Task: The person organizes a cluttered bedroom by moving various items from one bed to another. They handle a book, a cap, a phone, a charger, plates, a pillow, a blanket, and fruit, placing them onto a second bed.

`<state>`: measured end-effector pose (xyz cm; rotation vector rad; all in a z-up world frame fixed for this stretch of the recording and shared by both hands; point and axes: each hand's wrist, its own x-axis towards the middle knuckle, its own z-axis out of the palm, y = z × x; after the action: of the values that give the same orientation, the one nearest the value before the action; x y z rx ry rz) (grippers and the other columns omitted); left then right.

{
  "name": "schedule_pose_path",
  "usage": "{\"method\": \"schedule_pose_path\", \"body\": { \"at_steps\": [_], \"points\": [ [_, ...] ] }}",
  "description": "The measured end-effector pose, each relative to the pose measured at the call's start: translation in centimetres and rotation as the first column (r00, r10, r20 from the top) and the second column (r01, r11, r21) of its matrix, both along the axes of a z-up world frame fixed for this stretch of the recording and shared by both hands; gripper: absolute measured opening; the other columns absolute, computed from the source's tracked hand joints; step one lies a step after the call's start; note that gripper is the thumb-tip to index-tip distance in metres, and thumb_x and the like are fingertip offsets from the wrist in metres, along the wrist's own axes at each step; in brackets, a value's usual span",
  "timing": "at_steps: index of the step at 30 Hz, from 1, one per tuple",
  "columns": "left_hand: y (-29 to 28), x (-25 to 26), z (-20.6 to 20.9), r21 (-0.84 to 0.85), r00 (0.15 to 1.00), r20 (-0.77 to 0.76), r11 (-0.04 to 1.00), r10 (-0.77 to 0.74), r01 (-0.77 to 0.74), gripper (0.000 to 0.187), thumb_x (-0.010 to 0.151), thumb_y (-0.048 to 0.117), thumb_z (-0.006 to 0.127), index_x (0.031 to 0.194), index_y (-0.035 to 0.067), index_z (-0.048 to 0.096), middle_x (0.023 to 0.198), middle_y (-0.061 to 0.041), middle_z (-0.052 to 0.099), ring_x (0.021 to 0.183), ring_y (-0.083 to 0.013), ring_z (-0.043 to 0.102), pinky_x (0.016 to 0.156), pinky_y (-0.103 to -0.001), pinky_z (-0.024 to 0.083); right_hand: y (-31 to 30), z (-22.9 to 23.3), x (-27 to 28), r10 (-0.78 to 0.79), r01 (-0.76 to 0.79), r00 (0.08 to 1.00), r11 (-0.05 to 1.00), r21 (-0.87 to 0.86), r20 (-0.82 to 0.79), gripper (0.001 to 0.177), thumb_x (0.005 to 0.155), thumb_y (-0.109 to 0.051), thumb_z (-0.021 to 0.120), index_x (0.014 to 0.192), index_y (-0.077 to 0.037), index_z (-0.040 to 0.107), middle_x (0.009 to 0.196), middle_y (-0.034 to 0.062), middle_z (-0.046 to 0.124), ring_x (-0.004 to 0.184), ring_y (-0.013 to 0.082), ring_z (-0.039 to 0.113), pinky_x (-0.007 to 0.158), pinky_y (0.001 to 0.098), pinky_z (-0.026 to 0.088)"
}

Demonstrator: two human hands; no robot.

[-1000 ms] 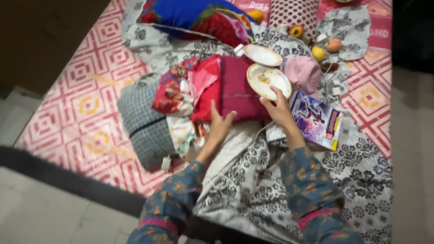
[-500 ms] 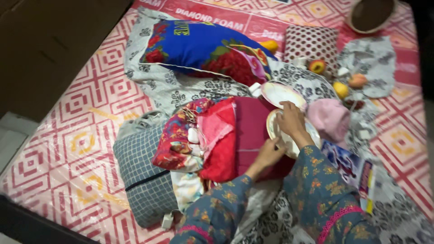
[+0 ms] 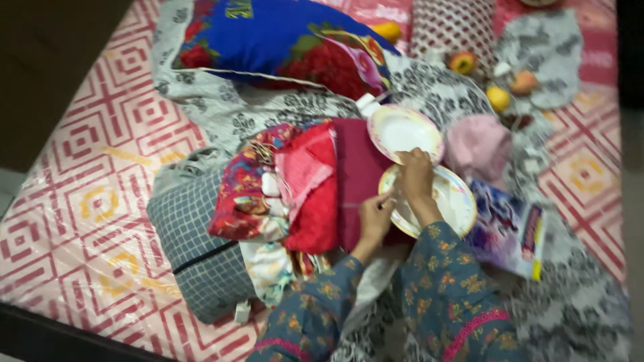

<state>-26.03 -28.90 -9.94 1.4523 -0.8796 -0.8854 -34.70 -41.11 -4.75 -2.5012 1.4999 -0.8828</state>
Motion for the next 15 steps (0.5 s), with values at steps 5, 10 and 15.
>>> {"method": "schedule_pose_path", "body": {
  "at_steps": [5,10,15],
  "points": [
    [1.7,0.0,-0.8,0.016,0.998,-0.048,0.999,0.04,-0.039,0.033,0.087,0.013,0.071,0.117,0.002,0.074,0.105,-0.014,0.079,0.091,-0.0122,0.072,0.082,-0.031,0.056,8.8,3.9,-0.8,0.038,-0.038,0.999,0.999,-0.001,0.017,0.039,0.066,0.0,0.07,0.104,-0.008,0.077,0.094,0.0143,0.064,0.092,0.0362,0.058,0.085,0.0474,0.048],
    [5.4,0.7,1.7,0.183,1.0,0.02,0.983,0.024,-0.028,0.029,0.087,0.016,0.072,0.111,0.002,0.079,0.091,-0.01,0.08,0.079,-0.0111,0.066,0.072,-0.033,0.054,16.1,5.7,-3.6,0.039,-0.047,0.994,0.996,0.078,0.103,0.045,0.068,0.004,0.066,0.108,-0.011,0.078,0.094,0.011,0.065,0.093,0.0332,0.059,0.085,0.0445,0.05],
    [11.9,-0.4,3.1,0.272,1.0,0.024,0.962,-0.008,0.001,0.033,0.084,0.018,0.071,0.115,0.008,0.078,0.085,-0.006,0.079,0.07,-0.0083,0.068,0.062,-0.029,0.055,22.8,5.6,-7.0,0.049,-0.065,0.992,0.989,0.133,0.116,0.042,0.073,0.005,0.065,0.109,-0.013,0.079,0.092,0.0099,0.068,0.092,0.0322,0.062,0.085,0.043,0.05]
  ]
}}
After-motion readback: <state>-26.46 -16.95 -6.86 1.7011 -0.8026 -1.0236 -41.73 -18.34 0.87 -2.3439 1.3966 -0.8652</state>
